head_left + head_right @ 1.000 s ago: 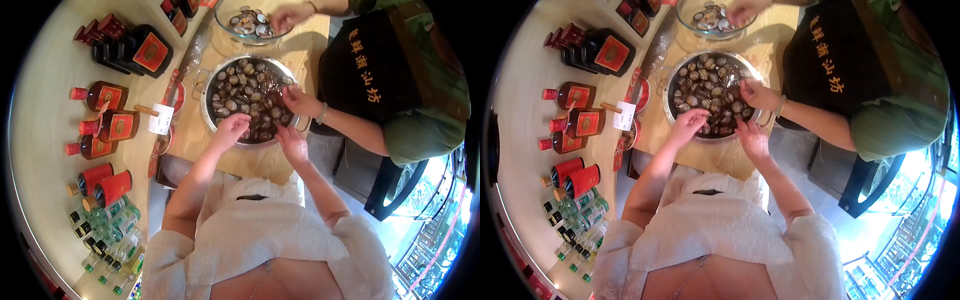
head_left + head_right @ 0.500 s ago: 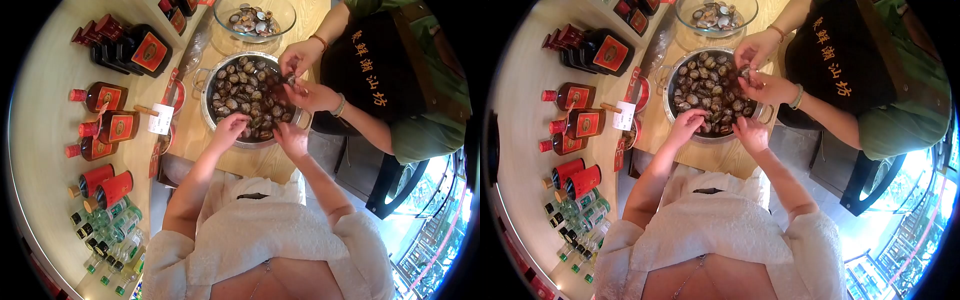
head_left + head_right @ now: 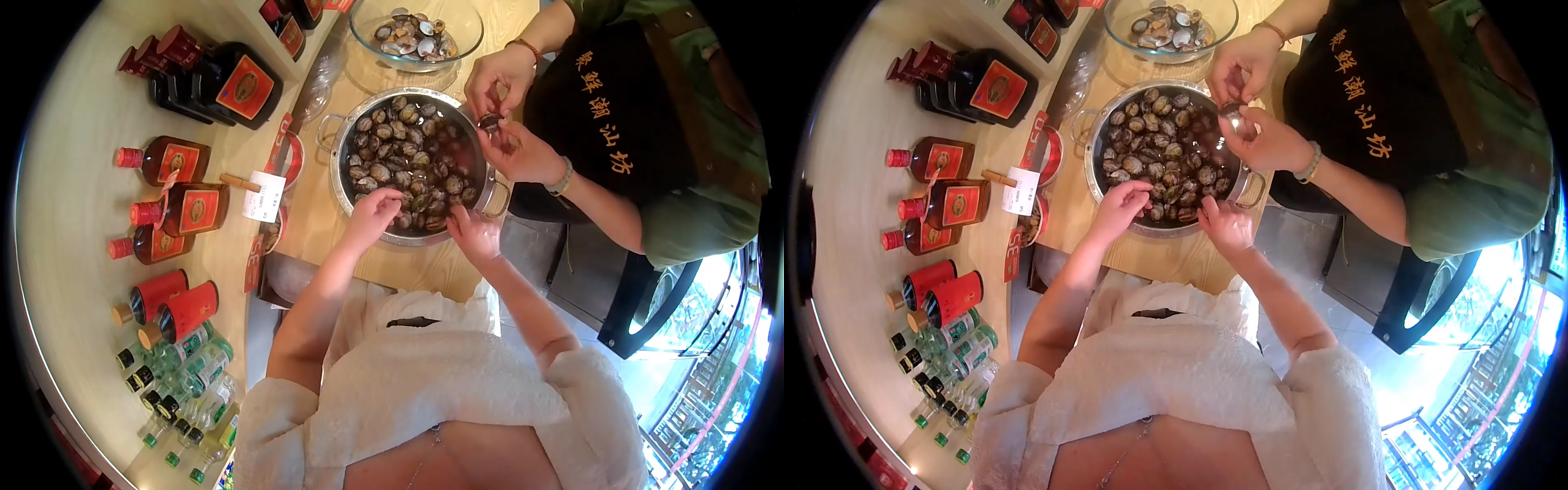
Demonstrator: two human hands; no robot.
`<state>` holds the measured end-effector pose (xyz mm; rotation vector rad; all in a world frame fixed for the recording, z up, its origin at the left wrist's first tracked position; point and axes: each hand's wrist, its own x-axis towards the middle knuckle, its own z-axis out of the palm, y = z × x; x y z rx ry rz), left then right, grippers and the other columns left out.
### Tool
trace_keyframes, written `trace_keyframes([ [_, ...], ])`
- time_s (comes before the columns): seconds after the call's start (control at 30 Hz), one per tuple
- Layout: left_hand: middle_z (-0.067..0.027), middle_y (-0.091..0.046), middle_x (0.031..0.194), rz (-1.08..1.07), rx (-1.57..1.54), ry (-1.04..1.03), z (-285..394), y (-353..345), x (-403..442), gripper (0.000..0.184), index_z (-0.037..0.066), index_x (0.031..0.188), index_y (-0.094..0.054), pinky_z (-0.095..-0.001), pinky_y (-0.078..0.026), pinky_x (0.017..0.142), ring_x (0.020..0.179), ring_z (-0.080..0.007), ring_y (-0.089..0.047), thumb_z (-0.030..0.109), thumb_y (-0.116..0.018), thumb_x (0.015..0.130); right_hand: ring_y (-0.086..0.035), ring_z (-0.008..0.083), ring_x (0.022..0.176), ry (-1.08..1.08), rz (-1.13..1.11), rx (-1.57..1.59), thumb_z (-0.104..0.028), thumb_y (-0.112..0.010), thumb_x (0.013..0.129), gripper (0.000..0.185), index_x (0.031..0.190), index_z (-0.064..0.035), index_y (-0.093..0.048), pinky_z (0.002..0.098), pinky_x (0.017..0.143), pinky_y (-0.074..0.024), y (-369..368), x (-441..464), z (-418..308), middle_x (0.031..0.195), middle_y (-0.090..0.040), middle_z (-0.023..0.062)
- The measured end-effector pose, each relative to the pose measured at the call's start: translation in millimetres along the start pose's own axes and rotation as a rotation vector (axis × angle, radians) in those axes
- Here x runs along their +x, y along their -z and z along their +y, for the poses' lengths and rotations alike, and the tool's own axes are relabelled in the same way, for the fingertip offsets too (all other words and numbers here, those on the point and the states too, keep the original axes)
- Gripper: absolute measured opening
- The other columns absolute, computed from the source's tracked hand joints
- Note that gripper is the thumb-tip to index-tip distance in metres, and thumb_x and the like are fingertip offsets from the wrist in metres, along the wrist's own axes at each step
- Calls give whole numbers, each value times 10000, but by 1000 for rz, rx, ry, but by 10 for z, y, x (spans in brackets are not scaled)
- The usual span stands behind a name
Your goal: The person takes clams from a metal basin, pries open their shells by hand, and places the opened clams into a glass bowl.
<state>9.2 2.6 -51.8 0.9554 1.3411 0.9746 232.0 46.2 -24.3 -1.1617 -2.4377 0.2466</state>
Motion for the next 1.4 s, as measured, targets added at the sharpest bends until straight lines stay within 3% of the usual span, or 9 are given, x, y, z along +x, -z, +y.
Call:
trace_keyframes([
  [0.07,-15,-594,757,48,117,4,16,17,87,191,34,1030,-564,-191,-431,582,707,-74,-564,92,-527,852,-557,220,583,-14,-186,-93,-141,-674,692,215,862,-100,-549,334,511,-449,-27,93,37,652,-547,35],
  [0.2,-4,-586,680,89,17,-28,-94,-23,63,152,51,948,-603,-208,-422,565,616,-64,-528,89,-565,806,-556,225,578,-21,167,84,-145,-679,697,279,934,-94,-541,323,525,-456,197,83,-113,645,-538,43],
  [0.27,-5,-586,683,123,183,-64,-83,-43,68,147,47,945,-599,-211,-419,567,617,-66,-522,86,-563,808,-554,220,569,-124,-244,-171,-172,-674,713,284,951,-100,-536,324,514,-452,-51,-154,85,644,-536,40],
  [0.37,-22,-591,698,105,139,-6,-74,-58,19,141,41,934,-597,-219,-424,573,619,-80,-530,95,-561,809,-559,234,569,14,126,38,-176,-649,733,271,963,-96,-528,342,499,-449,270,105,-145,631,-535,47],
  [0.5,-27,-599,711,82,96,-5,-38,-66,54,142,22,932,-591,-223,-433,580,635,-86,-555,93,-562,812,-515,198,514,-98,105,27,-211,-576,821,212,978,-81,-516,320,454,-409,49,-26,-11,582,-489,30],
  [0.57,-21,-599,706,89,120,-6,168,-103,13,153,11,921,-592,-217,-432,574,624,-78,-551,120,-580,814,-436,138,478,-969,-218,1253,-290,-464,902,254,995,-57,-503,274,441,-356,-25,-76,85,557,-430,14],
  [0.77,15,-574,705,-49,64,-44,528,-297,-88,162,19,913,-586,-180,-412,562,630,-33,-506,156,-595,827,-380,104,480,-1014,-264,1849,-365,-343,936,393,1049,-32,-517,245,459,-323,243,279,-209,557,-393,14],
  [1.13,43,-518,663,-45,139,-140,662,-324,-124,152,33,818,-540,-164,-369,519,576,-5,-435,111,-662,773,-412,49,528,-846,-290,1400,-351,-376,938,376,1106,-46,-519,191,475,-349,230,382,-388,615,-448,-24],
  [1.4,-5,-582,702,-51,-16,-49,541,-252,-123,337,71,1049,-584,-196,-393,526,560,-68,-481,196,-681,752,-484,50,553,-684,-308,1389,-256,-364,952,250,1063,-64,-479,187,489,-399,190,393,-334,677,-508,-6],
])
